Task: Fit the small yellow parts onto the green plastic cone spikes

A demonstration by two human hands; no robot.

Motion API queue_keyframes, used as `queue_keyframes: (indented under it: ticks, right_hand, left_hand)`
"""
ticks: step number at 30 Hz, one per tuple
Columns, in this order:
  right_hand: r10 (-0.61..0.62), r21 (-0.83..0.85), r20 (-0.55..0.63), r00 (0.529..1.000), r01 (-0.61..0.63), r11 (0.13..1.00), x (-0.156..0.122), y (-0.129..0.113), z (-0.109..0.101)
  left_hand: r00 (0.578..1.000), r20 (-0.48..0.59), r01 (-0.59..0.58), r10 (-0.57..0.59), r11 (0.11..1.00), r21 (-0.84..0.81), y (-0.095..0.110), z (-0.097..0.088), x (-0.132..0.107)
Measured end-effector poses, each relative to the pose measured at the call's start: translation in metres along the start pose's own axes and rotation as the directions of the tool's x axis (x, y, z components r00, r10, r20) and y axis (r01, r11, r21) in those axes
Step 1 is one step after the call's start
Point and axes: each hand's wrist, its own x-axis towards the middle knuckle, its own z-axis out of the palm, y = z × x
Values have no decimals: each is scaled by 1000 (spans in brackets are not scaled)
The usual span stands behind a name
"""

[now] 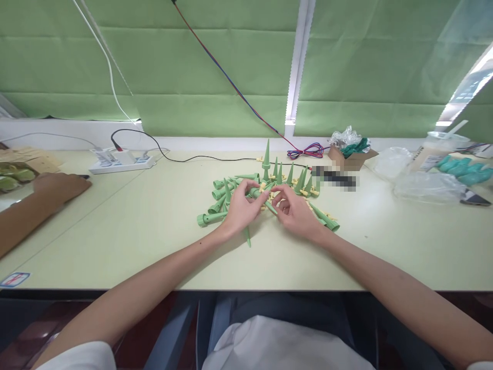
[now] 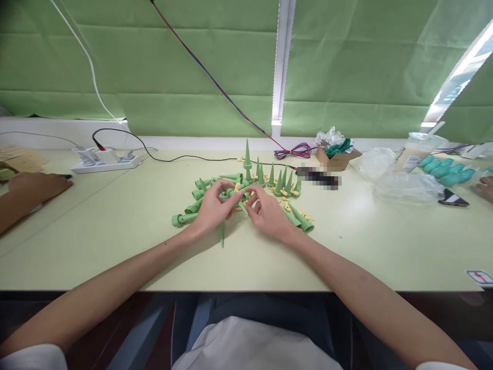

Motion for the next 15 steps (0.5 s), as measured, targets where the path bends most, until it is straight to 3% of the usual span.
queue_keyframes:
  ticks: [4, 15]
  right_hand:
    - [-28, 13, 9, 1000, 27, 1000, -2, -4, 1]
    - [17, 92, -208, 978, 3, 996, -1, -2, 4]
  left_hand:
    - [999, 6, 42, -42, 993, -111, -2, 2, 1]
    - [990, 120, 84, -80, 996, -32, 2, 4, -2]
